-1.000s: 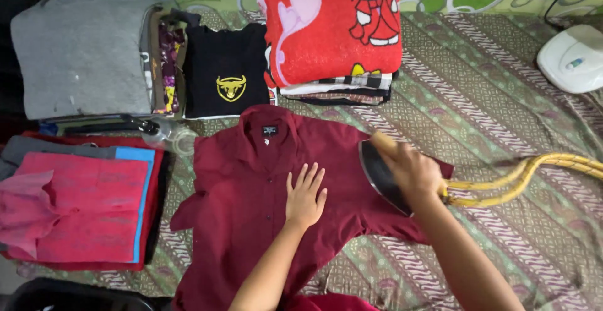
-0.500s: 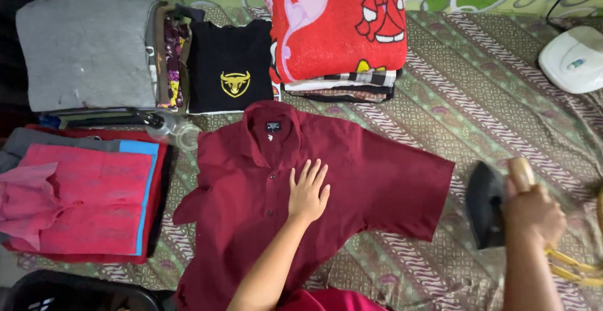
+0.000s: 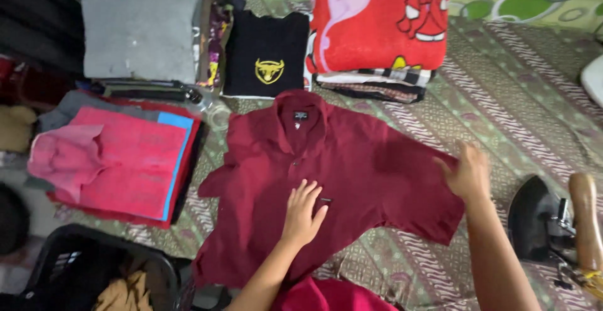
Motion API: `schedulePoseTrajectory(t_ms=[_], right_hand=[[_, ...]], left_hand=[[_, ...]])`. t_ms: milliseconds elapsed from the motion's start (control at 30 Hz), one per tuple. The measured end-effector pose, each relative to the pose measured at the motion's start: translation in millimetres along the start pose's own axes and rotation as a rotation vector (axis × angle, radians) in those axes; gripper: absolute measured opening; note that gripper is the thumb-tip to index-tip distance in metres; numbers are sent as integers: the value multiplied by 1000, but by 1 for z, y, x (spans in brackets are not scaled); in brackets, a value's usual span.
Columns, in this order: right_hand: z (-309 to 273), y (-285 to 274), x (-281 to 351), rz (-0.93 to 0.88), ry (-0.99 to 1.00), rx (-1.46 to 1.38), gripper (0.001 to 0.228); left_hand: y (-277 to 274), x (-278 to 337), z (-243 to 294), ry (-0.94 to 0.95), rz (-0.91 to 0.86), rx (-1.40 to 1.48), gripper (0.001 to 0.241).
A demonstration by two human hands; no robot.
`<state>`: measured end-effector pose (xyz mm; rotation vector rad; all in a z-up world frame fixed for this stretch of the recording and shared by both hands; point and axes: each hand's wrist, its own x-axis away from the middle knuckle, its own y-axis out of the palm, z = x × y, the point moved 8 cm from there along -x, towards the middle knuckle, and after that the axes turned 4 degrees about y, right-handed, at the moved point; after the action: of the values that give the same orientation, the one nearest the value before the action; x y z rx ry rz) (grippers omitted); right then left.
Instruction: The person takes a maroon shirt from a laundry basket and lays it on a patterned surface. They use an iron to smooth the shirt, repeatedly flipping it over and adjusting the sleeves and body. The person also buttons the shirt during the process.
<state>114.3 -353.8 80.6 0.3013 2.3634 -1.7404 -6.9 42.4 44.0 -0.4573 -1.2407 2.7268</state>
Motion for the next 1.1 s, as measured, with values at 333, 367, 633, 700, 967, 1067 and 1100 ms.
schedulePoseTrajectory(t_ms=[333, 367, 633, 700, 967, 1067, 1100], right_hand=[[-97, 54, -2, -125, -363, 97, 22], [-148, 24, 9, -507, -114, -101, 19], [-345, -51, 179, -994, -696, -961, 8], [-346, -46, 200, -1220, -756, -998, 17], [-196, -61, 40, -511, -67, -1004, 61], [-142, -19, 12, -436, 200, -660, 66], [-125, 1, 8, -435, 187, -435, 83]], left_hand=[[-42, 63, -77, -480, 111, 351, 43], [-33, 64, -82, -563, 46, 516, 51], [-33, -2, -47, -679, 136, 1001, 67], [-6, 3, -87, -754, 270, 928, 57], [59, -7, 76, -556, -502, 834, 38], [96, 17, 143, -280, -925, 713, 46], [104, 29, 164, -163, -1057, 693, 58]])
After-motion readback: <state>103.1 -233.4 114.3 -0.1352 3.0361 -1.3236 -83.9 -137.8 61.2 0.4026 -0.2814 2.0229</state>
